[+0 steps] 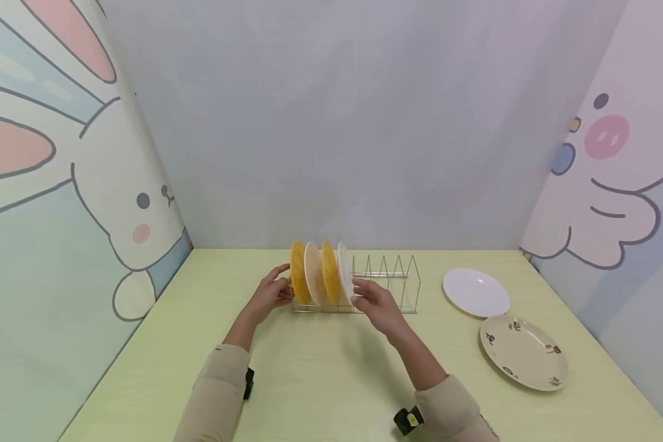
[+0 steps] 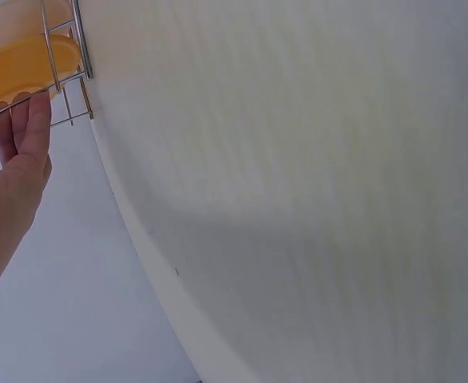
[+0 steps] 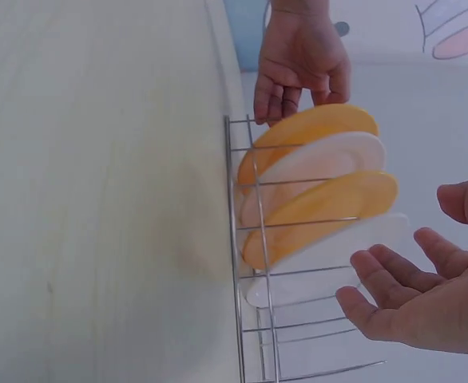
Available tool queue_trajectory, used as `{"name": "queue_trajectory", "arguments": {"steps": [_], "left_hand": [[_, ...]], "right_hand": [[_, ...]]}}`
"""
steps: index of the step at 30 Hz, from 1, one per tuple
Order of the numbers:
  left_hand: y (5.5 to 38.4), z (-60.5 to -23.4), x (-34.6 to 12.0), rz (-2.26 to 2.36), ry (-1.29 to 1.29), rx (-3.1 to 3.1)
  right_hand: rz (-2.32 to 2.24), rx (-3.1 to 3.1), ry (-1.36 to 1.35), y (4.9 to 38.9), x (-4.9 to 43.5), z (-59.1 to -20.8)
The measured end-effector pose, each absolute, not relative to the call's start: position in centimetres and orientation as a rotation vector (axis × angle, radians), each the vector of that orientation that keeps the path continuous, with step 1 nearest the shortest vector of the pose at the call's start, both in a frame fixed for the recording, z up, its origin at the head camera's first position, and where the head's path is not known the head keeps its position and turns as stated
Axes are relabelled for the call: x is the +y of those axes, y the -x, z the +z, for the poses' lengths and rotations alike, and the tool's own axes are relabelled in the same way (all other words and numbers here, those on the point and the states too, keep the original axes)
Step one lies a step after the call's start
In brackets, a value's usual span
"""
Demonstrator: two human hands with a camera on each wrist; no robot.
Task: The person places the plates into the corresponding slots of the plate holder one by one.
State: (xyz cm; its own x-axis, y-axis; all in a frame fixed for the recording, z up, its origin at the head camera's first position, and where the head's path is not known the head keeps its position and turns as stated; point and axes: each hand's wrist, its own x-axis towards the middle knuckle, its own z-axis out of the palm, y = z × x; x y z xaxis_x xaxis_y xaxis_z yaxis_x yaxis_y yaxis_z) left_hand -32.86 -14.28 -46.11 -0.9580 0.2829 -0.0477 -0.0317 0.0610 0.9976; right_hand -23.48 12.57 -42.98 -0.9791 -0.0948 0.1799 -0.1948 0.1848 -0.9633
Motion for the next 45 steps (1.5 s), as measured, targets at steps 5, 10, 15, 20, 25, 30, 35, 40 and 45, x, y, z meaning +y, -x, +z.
{"name": "queue_trajectory", "arguments": {"steps": [5, 10, 15, 20, 25, 30, 35, 40, 45], "left_hand": [[32.9, -46.4, -14.2, 1.986, -0.276, 2.124], [32.7, -46.6, -14.2, 1.983, -0.276, 2.116], [32.6, -46.5, -14.2, 1.977, -0.288, 2.125], [32.4, -46.2, -14.1, 1.968, -0.267, 2.144], [32.4, -46.0, -14.2, 1.962, -0.258, 2.149], [32.5, -46.0, -14.2, 1.972, -0.261, 2.136], [32.6, -46.1, -14.2, 1.987, -0.244, 2.117], [32.8, -46.2, -14.2, 1.989, -0.253, 2.119], [32.8, -46.2, -14.2, 2.004, -0.267, 2.123]], "right_hand": [[1.865, -2.484, -0.293, 22.8, 14.2, -42.3], [1.826, -2.569, -0.364, 22.2, 15.8, -41.9], [1.787, -2.603, -0.472, 22.0, 17.7, -41.7], [1.621, -2.661, -0.595, 22.3, 19.4, -41.9], [1.502, -2.685, -0.656, 22.3, 20.8, -42.2], [1.403, -2.693, -0.669, 22.3, 22.0, -42.5], [1.378, -2.717, -0.647, 22.2, 23.1, -42.7], [1.349, -2.762, -0.588, 22.2, 24.6, -43.0], [1.278, -2.794, -0.524, 22.3, 26.5, -43.4]]}}
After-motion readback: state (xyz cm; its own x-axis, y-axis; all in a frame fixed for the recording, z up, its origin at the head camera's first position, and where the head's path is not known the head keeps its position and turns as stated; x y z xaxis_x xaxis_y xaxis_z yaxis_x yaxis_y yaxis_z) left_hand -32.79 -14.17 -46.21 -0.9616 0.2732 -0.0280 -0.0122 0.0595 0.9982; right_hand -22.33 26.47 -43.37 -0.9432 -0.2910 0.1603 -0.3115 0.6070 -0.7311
